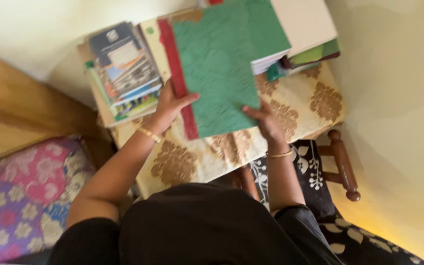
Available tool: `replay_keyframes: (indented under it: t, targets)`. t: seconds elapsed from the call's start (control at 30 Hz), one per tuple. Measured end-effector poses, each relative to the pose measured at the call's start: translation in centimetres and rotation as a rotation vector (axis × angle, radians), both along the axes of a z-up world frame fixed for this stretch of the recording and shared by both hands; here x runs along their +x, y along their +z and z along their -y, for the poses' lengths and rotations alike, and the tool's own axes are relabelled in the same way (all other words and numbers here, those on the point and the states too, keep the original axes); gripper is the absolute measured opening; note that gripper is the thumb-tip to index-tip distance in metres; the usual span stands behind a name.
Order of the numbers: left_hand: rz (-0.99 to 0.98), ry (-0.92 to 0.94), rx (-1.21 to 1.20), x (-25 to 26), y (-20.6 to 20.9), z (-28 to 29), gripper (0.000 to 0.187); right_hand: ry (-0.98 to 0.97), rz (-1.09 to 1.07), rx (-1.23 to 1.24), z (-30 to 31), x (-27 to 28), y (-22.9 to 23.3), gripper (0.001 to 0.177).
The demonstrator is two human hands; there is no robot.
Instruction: The person organizes items by picking up books, notebooks, folders, and various stationery supplies from a bed and stacking them onto a table, then placing a bag on the table.
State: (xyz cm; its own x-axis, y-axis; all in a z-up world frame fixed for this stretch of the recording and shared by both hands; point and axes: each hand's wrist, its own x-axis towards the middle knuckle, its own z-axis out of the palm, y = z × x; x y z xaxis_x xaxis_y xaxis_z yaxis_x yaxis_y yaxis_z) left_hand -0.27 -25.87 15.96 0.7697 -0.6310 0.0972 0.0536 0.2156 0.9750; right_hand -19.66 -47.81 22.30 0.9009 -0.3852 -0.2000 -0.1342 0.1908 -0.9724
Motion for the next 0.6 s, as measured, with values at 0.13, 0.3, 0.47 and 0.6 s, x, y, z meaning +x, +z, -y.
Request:
replay_keyframes:
  t: [0.13, 0.3, 0.47, 0.6]
  targets:
    - [0.093, 0.004, -0.084, 4.9, 1.1, 13.5, 0.077, -0.192, 0.068, -0.096, 10.7, 3.2, 2.3, 0.069]
    - [0.466, 0.345, 0.570, 9.2, -3.3, 24.7, 0.110, -0.190, -0.008, -0.753, 25.6, 12.3, -4.2, 0.073]
    - [0.498, -0.033, 0.766, 7.3, -6.6, 26.9, 0.142, -0.078, -0.117, -1.318, 30.1, 15.0, -12.7, 0.084]
    - [0.453, -0.078, 0.743, 6.6, -6.0, 26.3, 0.153, -0.113, -0.265, -1.196, 29.4, 14.5, -12.8, 0.088]
